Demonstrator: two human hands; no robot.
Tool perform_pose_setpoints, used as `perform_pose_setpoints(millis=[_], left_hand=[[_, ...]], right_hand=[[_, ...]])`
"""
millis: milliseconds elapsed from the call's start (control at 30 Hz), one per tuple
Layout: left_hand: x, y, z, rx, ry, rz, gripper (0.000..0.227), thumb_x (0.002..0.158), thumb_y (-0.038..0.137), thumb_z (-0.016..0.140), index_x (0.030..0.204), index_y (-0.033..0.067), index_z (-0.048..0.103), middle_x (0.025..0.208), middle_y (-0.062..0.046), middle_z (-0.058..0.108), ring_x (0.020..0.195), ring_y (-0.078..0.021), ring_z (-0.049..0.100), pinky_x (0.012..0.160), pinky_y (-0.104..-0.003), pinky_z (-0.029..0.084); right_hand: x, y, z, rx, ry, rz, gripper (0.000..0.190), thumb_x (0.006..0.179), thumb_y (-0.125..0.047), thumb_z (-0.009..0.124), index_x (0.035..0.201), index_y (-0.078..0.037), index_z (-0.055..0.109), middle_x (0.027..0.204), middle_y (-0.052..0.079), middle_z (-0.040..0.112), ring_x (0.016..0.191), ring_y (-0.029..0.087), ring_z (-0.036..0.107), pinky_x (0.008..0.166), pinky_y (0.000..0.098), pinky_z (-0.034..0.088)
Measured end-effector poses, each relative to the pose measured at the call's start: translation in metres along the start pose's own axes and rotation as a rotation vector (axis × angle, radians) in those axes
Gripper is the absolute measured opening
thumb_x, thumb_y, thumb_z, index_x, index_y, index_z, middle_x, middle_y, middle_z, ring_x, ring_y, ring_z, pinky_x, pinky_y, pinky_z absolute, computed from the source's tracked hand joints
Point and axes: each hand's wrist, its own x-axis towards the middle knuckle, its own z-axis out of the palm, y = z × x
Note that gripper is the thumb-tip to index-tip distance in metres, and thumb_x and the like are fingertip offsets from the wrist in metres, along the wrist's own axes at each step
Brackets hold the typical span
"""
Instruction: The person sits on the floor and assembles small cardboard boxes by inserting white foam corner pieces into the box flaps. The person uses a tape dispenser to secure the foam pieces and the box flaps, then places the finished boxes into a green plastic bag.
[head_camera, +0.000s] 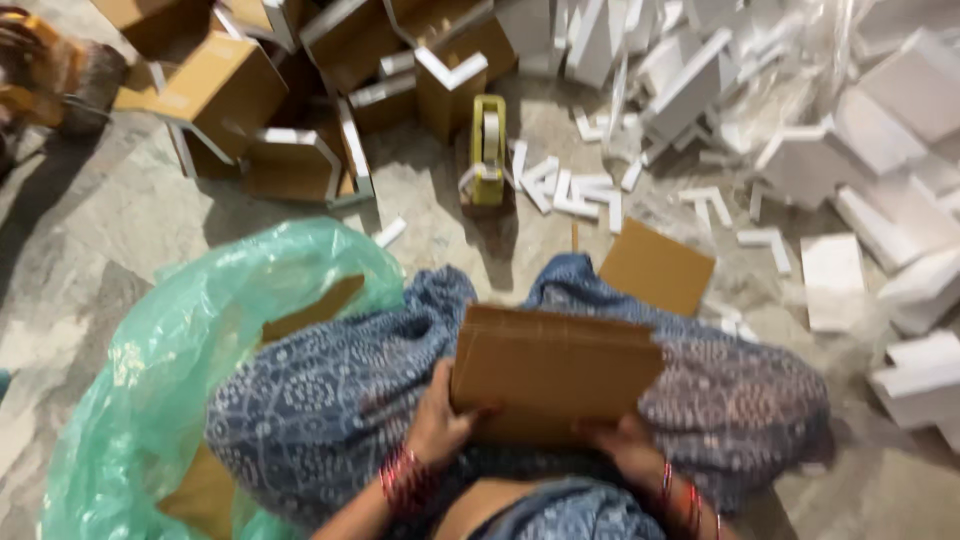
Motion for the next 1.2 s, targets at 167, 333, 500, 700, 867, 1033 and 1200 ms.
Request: perform_pose_setpoints(millis=[167,333,500,700,867,1033,1200], left_hand=[[-0.003,0.040,-0.017,-0.224,0.075,0.518,0.096,0.081,0.023,0.089,0.152,0.0033,0.027,0.142,-0.018,0.056,0.130,-0.0270,0.057,0.109,-0.039,0.047],[-0.008,-0.001,0.016,-0.209,0.170,0.628,0.082,0.088,0.017,0.086,0.152,0.0043,0.037,0.145,-0.019,0.053,0.128,-0.0286,0.058,0.111,-0.040,0.049],[-0.001,-0.043,0.028,-0.070,0.107,0.469,0.078,0.092,0.012,0.074,0.158,0.0042,0.034,0.146,-0.020,0.057,0.140,-0.0336,0.055,0.118,-0.042,0.043],[0.012,0.030,-0.020,-0.138,0.105,0.567,0.097,0.087,0.022,0.076,0.162,0.0040,0.018,0.153,-0.021,0.048,0.146,-0.0340,0.048,0.119,-0.041,0.040],[-0.006,0.065,-0.035,-0.277,0.181,0.556,0.090,0.089,0.018,0.082,0.162,0.0057,0.030,0.154,-0.018,0.054,0.143,-0.0277,0.054,0.118,-0.038,0.045],[-0.051,0.042,-0.027,-0.307,-0.003,0.667,0.076,0.084,0.004,0.083,0.150,0.0032,0.045,0.137,-0.013,0.060,0.131,-0.0232,0.059,0.112,-0.036,0.048],[-0.074,0.021,-0.018,-0.273,-0.096,0.441,0.056,0.083,0.007,0.087,0.131,0.0048,0.058,0.116,-0.010,0.068,0.110,-0.0204,0.067,0.099,-0.033,0.054]], right_hand=[[0.010,-0.024,-0.024,-0.068,-0.031,-0.450,0.029,0.088,-0.010,0.079,0.113,0.003,0.072,0.105,0.012,0.077,0.097,0.021,0.072,0.084,0.0352,0.059],[0.032,-0.018,-0.031,-0.335,0.040,-0.481,0.040,0.080,-0.009,0.079,0.119,-0.001,0.069,0.108,0.011,0.077,0.098,0.019,0.072,0.083,0.0345,0.061],[0.039,-0.007,-0.037,-0.780,0.086,-0.712,0.048,0.069,-0.007,0.079,0.117,-0.003,0.072,0.112,0.016,0.076,0.108,0.024,0.068,0.092,0.0375,0.053],[0.025,-0.095,-0.027,-0.489,0.146,-0.451,0.045,0.075,-0.010,0.083,0.116,-0.003,0.068,0.102,0.014,0.077,0.093,0.022,0.071,0.080,0.0380,0.056],[0.012,-0.120,-0.028,-0.052,0.027,-0.587,0.061,0.073,-0.008,0.080,0.130,-0.007,0.055,0.113,0.005,0.069,0.101,0.017,0.066,0.082,0.0328,0.055],[0.002,-0.090,-0.037,-0.356,-0.090,-0.459,0.039,0.080,-0.006,0.083,0.117,-0.001,0.074,0.111,0.015,0.078,0.101,0.026,0.071,0.086,0.0413,0.060],[-0.065,-0.169,-0.052,-0.872,-0.237,-0.505,0.092,0.067,-0.024,0.087,0.146,-0.004,0.047,0.146,0.016,0.053,0.136,0.031,0.046,0.111,0.0470,0.036]])
